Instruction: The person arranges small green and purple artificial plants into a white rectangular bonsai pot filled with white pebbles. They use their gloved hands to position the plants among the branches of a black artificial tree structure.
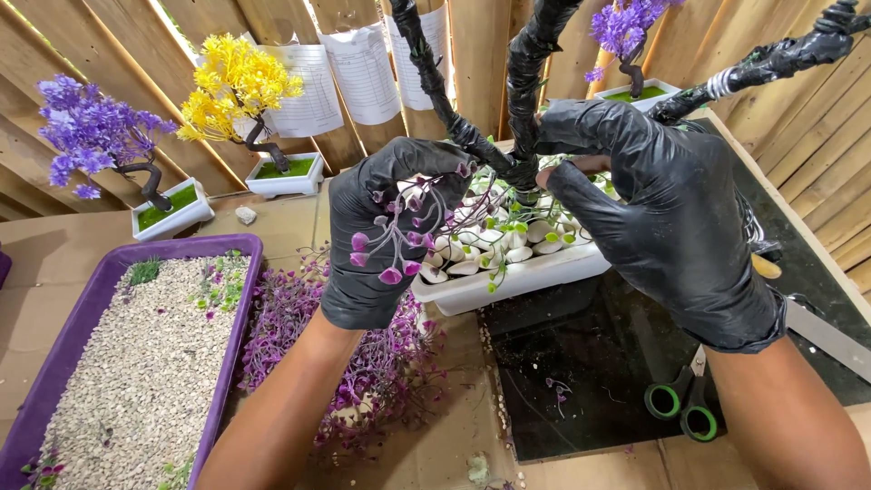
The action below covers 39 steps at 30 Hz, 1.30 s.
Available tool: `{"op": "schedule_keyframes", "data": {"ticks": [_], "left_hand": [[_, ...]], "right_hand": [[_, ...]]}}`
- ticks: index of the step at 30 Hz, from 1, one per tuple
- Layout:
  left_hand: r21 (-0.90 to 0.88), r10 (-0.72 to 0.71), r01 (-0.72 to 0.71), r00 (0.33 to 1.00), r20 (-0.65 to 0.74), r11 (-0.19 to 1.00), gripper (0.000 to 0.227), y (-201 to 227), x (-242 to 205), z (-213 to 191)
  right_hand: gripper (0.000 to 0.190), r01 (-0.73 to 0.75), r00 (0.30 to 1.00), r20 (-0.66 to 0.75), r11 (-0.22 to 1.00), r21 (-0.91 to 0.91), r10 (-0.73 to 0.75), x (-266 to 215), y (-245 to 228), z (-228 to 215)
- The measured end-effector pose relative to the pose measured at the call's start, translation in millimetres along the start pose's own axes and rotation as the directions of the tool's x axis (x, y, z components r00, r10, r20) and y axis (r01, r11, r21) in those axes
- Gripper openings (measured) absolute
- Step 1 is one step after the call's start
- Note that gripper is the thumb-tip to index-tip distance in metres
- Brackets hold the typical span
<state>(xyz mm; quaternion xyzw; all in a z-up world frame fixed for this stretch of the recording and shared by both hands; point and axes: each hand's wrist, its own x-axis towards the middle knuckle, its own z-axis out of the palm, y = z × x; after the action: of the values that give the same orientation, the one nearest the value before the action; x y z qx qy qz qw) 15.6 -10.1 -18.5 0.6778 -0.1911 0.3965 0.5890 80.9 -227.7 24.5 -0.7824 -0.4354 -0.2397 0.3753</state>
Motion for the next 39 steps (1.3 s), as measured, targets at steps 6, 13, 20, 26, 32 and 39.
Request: {"op": "schedule_keyframes", "data": {"ticks": [6,13,20,26,32,39], "left_hand": [[0.009,-0.039,0.039,0.999,0.024,0.999,0.019,4.9,1.3,0.5],[-0.537,-0.144,0.152,0.988,0.058,0.829,0.022,-35.3,-12.3,-15.6],[0.248,0.050,-0.156,0.922,0.384,0.956,0.033,20.2,23.7,-46.9],[0.614,-0.159,-0.102,0.921,0.356,0.783,0.052,57.4,15.3,-80.0],[0.727,-0.195,-0.111,0.926,0.323,0.678,0.056,81.8,-3.7,-120.3],[0.670,-0.064,-0.085,0.979,0.195,0.738,0.026,129.7,-30.2,-121.3]], "right_hand": [[0.026,0.099,0.994,-0.035,0.994,-0.035,-0.100,0.8,-0.6,1.5],[0.029,0.104,0.994,-0.016,0.995,0.010,-0.104,2.4,-1.3,-1.1],[0.030,0.137,0.990,-0.023,0.989,-0.064,-0.138,-1.4,-10.4,-16.0],[0.028,0.186,0.980,-0.068,0.982,-0.001,-0.186,-11.0,-26.6,-28.0],[0.036,0.284,0.952,-0.098,0.955,-0.087,-0.292,-25.2,-44.9,-43.2],[0.029,0.390,0.921,0.029,0.910,-0.145,-0.390,-39.3,-107.0,-33.5]]}}
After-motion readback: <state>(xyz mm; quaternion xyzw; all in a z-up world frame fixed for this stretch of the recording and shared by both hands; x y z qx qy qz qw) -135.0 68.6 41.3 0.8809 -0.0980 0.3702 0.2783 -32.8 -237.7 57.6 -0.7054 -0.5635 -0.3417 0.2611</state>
